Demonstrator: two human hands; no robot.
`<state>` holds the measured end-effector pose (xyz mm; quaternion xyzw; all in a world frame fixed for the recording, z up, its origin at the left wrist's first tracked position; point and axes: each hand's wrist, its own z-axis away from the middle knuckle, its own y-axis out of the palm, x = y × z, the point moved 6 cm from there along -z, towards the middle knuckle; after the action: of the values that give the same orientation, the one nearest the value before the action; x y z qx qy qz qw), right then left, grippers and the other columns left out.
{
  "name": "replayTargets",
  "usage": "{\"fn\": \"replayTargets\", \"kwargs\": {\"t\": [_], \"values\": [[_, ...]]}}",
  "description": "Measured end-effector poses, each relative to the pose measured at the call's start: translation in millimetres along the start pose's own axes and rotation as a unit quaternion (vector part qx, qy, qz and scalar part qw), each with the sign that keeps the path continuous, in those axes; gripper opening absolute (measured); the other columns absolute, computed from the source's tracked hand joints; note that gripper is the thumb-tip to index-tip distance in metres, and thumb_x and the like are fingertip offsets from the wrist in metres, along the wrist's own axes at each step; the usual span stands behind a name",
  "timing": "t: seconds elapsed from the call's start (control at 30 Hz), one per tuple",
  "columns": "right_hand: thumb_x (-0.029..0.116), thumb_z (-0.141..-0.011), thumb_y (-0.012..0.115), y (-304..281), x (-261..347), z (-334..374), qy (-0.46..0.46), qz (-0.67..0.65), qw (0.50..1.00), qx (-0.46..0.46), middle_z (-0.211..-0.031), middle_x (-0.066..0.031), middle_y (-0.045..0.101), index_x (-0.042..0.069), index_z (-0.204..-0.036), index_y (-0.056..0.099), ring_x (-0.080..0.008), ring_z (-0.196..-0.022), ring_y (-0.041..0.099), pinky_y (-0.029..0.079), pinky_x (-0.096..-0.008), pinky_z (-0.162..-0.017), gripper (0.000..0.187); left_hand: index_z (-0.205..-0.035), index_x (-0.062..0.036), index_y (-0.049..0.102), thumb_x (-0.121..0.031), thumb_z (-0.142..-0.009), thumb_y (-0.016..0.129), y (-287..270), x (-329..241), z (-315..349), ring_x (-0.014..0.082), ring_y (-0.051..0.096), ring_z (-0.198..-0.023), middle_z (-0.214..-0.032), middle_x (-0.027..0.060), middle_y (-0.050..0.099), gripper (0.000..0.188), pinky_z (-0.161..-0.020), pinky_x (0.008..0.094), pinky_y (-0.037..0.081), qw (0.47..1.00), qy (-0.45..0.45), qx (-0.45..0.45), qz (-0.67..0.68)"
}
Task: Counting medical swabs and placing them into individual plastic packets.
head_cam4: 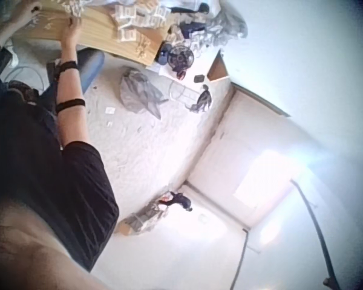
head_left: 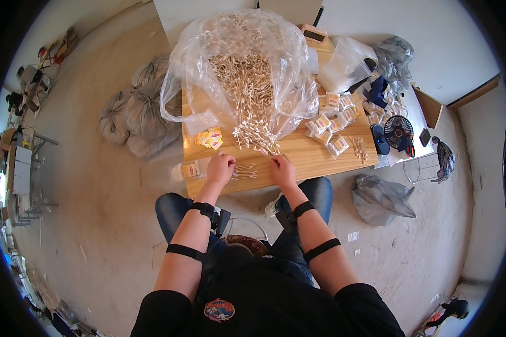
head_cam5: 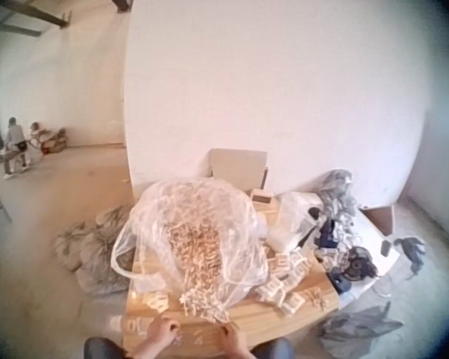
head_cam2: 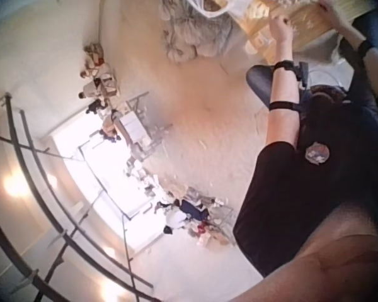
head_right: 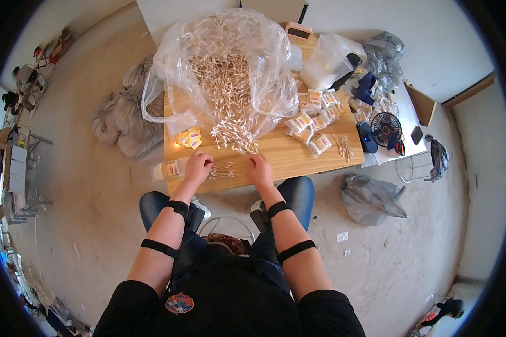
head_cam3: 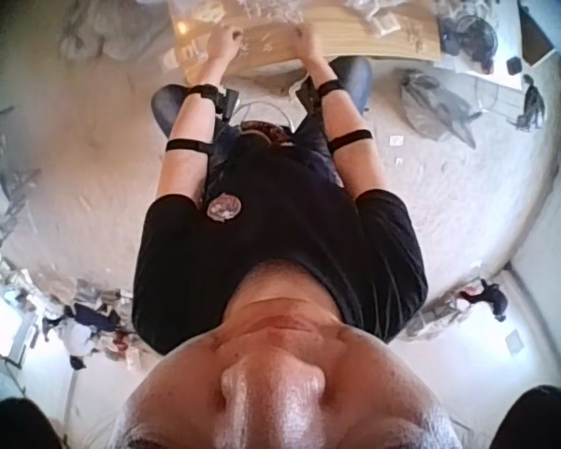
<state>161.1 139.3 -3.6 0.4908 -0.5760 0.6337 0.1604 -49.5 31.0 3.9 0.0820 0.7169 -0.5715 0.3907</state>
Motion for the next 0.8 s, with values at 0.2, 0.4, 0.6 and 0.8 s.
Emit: {"fn": "replayTargets", "kwargs": {"t": [0.2, 0.4, 0.6, 0.8], "values": [[0.012, -0.087, 0.06, 21.8, 43.0, -15.6, -0.124, 0.061, 0.984, 0.114, -0.092, -0.0175, 0.063, 0.003, -0.094, 0.067, -0.0386, -0.084, 0.062, 0.051, -0.0446, -0.074, 0.014, -0.088, -0.0079, 0.069, -0.011, -0.077, 0.072, 7.1, -5.6, 7.2, 0.0292, 0.063, -0.084, -0.091, 0.0115, 0.061, 0.011, -0.073, 0.0377, 0.051, 0.998, 0.061, -0.003, -0.017], [0.014, -0.088, 0.059, 26.2, 48.1, -15.3, -0.091, 0.084, 0.988, 0.087, -0.095, -0.015, 0.062, 0.009, -0.093, 0.069, -0.0367, -0.09, 0.063, 0.051, -0.0459, -0.076, 0.013, -0.102, -0.0071, 0.065, -0.01, -0.082, 0.067, 4.7, -1.3, 18.6, 0.0333, 0.06, -0.094, -0.098, 0.0142, 0.062, 0.021, -0.083, 0.043, 0.05, 0.987, 0.024, -0.107, 0.121], [0.016, -0.086, 0.062, 18.0, 49.2, -15.1, 0.0, 0.156, 0.987, 0.028, -0.1, -0.0135, 0.06, 0.011, -0.097, 0.066, -0.0367, -0.087, 0.063, 0.051, -0.0462, -0.073, 0.012, -0.093, -0.0107, 0.069, -0.016, -0.081, 0.069, 1.6, -23.0, 24.3, 0.0296, 0.06, -0.093, -0.096, 0.0104, 0.06, 0.013, -0.081, 0.0414, 0.049, 0.987, 0.102, -0.122, -0.031], [0.017, -0.085, 0.062, 9.3, 46.1, -32.4, -0.065, 0.257, 0.963, 0.053, -0.097, -0.0101, 0.057, 0.013, -0.092, 0.064, -0.0321, -0.09, 0.062, 0.051, -0.0448, -0.073, 0.008, -0.09, -0.0109, 0.069, -0.017, -0.08, 0.07, 8.0, -15.2, 24.8, 0.0299, 0.06, -0.093, -0.096, 0.0097, 0.06, 0.012, -0.081, 0.0413, 0.048, 0.992, 0.074, -0.104, 0.004]]}}
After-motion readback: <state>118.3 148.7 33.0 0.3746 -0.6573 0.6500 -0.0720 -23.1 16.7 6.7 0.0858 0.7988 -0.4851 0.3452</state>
